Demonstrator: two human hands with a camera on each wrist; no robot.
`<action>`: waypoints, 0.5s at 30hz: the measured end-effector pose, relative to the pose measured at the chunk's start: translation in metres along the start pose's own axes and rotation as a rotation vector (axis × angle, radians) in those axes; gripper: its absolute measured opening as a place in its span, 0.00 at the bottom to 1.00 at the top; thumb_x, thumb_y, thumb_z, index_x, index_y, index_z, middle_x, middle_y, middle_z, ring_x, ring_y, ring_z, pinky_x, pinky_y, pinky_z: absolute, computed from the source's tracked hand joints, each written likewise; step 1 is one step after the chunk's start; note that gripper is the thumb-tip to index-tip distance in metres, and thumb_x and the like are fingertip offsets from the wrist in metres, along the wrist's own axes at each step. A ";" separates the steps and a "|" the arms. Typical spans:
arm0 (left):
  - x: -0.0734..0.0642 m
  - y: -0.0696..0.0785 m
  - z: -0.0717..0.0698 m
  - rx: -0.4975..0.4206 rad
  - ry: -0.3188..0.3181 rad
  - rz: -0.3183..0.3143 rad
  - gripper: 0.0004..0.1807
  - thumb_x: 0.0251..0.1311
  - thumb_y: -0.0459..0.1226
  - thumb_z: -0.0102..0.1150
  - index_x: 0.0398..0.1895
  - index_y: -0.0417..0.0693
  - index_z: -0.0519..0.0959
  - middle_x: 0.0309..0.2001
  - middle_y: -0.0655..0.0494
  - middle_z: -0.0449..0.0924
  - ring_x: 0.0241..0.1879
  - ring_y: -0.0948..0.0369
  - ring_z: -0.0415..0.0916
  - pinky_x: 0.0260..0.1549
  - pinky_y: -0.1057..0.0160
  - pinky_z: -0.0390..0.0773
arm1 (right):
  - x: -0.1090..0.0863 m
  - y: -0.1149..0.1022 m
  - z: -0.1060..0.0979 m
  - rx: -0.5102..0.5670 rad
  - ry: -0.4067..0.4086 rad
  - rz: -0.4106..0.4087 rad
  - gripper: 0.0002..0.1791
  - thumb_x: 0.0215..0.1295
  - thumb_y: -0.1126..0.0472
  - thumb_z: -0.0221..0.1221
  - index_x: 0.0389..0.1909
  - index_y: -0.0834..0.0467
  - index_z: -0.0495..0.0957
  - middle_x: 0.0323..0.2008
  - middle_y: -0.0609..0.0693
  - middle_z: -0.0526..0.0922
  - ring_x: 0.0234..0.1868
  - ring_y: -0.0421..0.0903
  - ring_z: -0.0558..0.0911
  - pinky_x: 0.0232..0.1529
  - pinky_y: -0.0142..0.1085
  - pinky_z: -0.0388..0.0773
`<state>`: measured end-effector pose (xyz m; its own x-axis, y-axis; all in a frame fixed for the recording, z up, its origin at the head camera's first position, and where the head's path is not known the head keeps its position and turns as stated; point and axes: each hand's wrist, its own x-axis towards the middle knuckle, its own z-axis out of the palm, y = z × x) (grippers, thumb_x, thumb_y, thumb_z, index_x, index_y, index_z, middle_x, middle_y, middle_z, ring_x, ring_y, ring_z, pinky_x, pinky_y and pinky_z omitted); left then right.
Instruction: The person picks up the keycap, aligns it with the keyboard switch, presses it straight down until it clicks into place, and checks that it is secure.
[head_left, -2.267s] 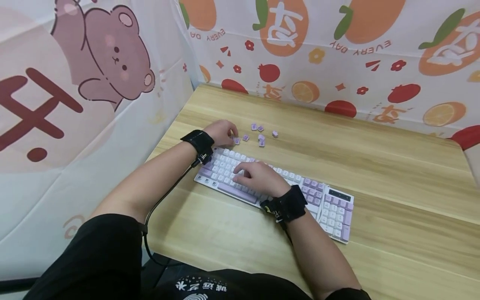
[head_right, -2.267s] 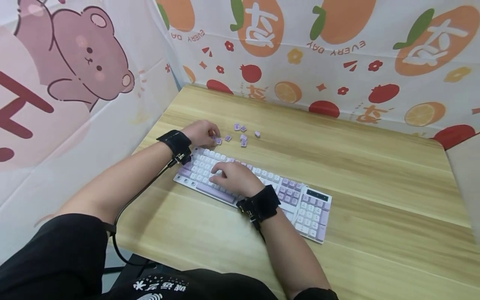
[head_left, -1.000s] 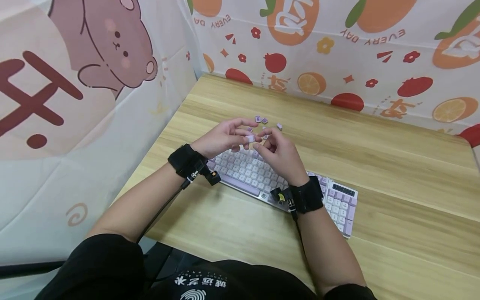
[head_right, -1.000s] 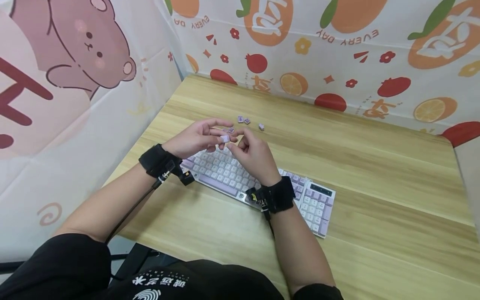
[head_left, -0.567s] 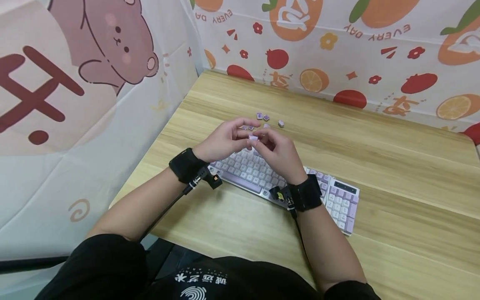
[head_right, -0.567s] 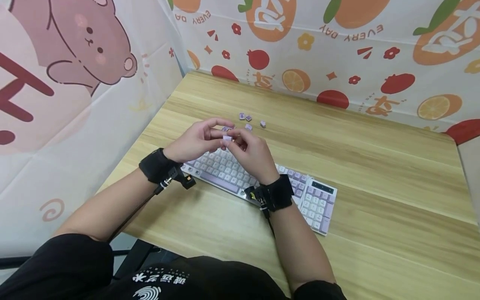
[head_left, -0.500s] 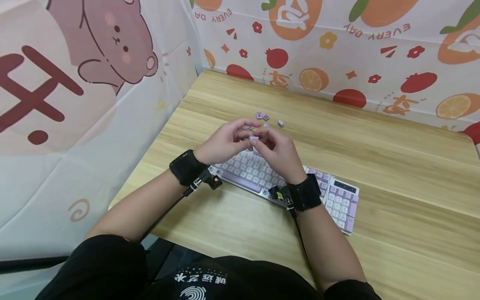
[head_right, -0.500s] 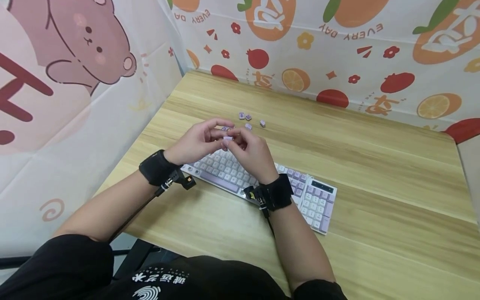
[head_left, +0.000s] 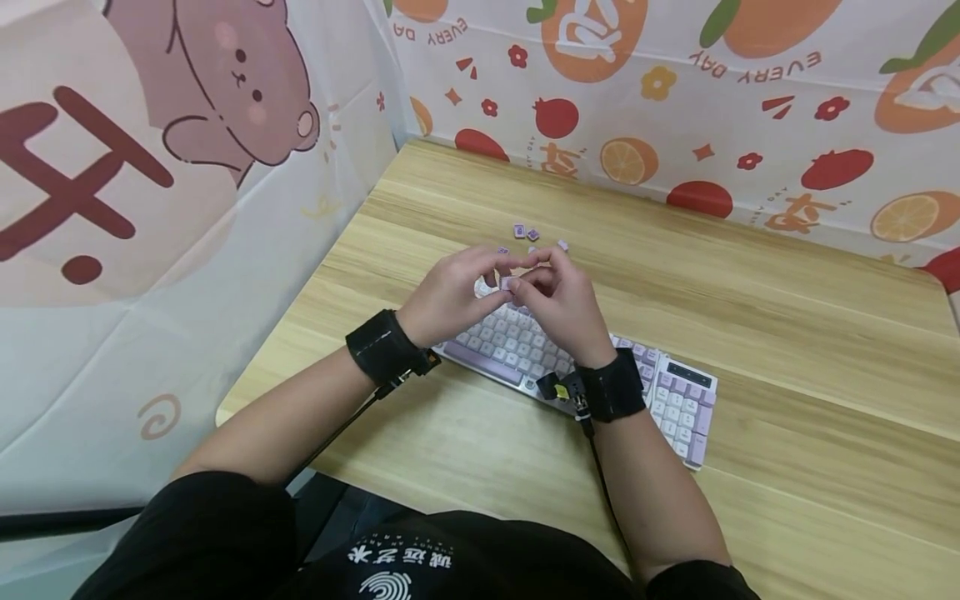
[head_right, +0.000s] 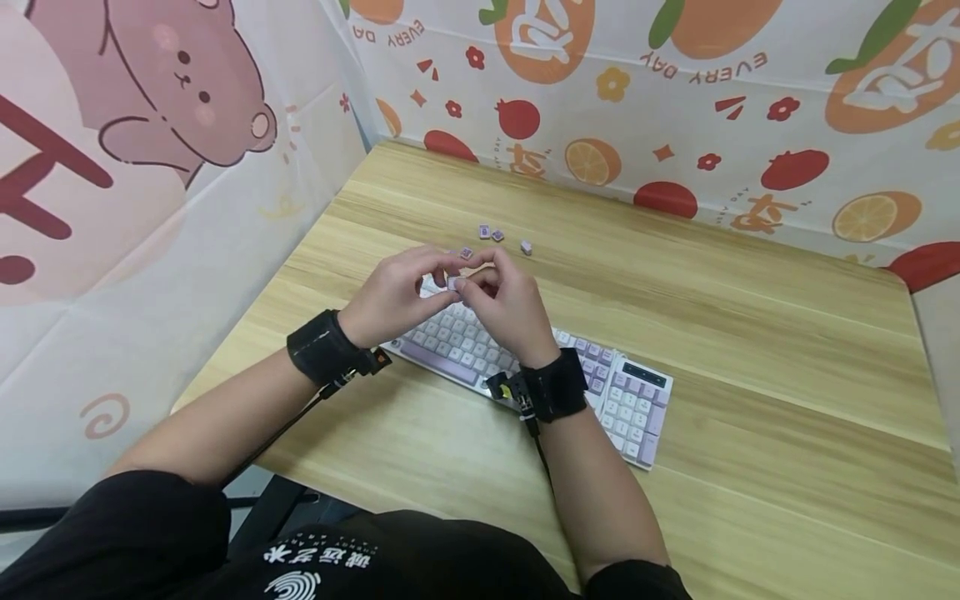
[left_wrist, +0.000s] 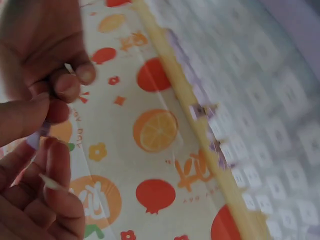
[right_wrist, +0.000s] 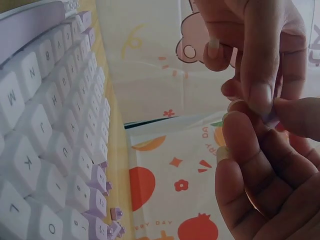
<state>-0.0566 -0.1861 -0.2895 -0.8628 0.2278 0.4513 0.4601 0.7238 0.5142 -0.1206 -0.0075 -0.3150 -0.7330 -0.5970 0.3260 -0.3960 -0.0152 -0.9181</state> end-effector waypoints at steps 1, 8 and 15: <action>-0.002 0.000 0.000 0.038 0.008 0.007 0.16 0.57 0.31 0.68 0.49 0.42 0.82 0.44 0.52 0.83 0.36 0.60 0.77 0.37 0.62 0.79 | 0.000 0.001 0.001 0.014 -0.008 0.001 0.12 0.67 0.67 0.60 0.47 0.65 0.70 0.30 0.60 0.85 0.32 0.58 0.85 0.38 0.45 0.83; -0.012 -0.008 -0.006 0.094 0.002 0.000 0.11 0.56 0.32 0.70 0.43 0.41 0.85 0.44 0.51 0.81 0.45 0.58 0.79 0.47 0.63 0.79 | 0.000 0.001 0.004 0.057 -0.072 0.067 0.09 0.71 0.66 0.54 0.48 0.65 0.68 0.34 0.65 0.84 0.37 0.65 0.84 0.45 0.49 0.82; -0.032 -0.032 -0.026 0.028 -0.101 -0.161 0.12 0.56 0.32 0.70 0.44 0.43 0.85 0.43 0.53 0.78 0.44 0.59 0.76 0.46 0.59 0.78 | 0.001 0.003 0.000 -0.027 -0.070 0.051 0.07 0.72 0.64 0.54 0.46 0.62 0.73 0.33 0.63 0.83 0.35 0.56 0.83 0.42 0.49 0.82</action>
<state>-0.0384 -0.2332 -0.3014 -0.9420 0.1705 0.2890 0.3096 0.7739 0.5524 -0.1219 -0.0082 -0.3172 -0.7128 -0.6508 0.2614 -0.3743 0.0377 -0.9265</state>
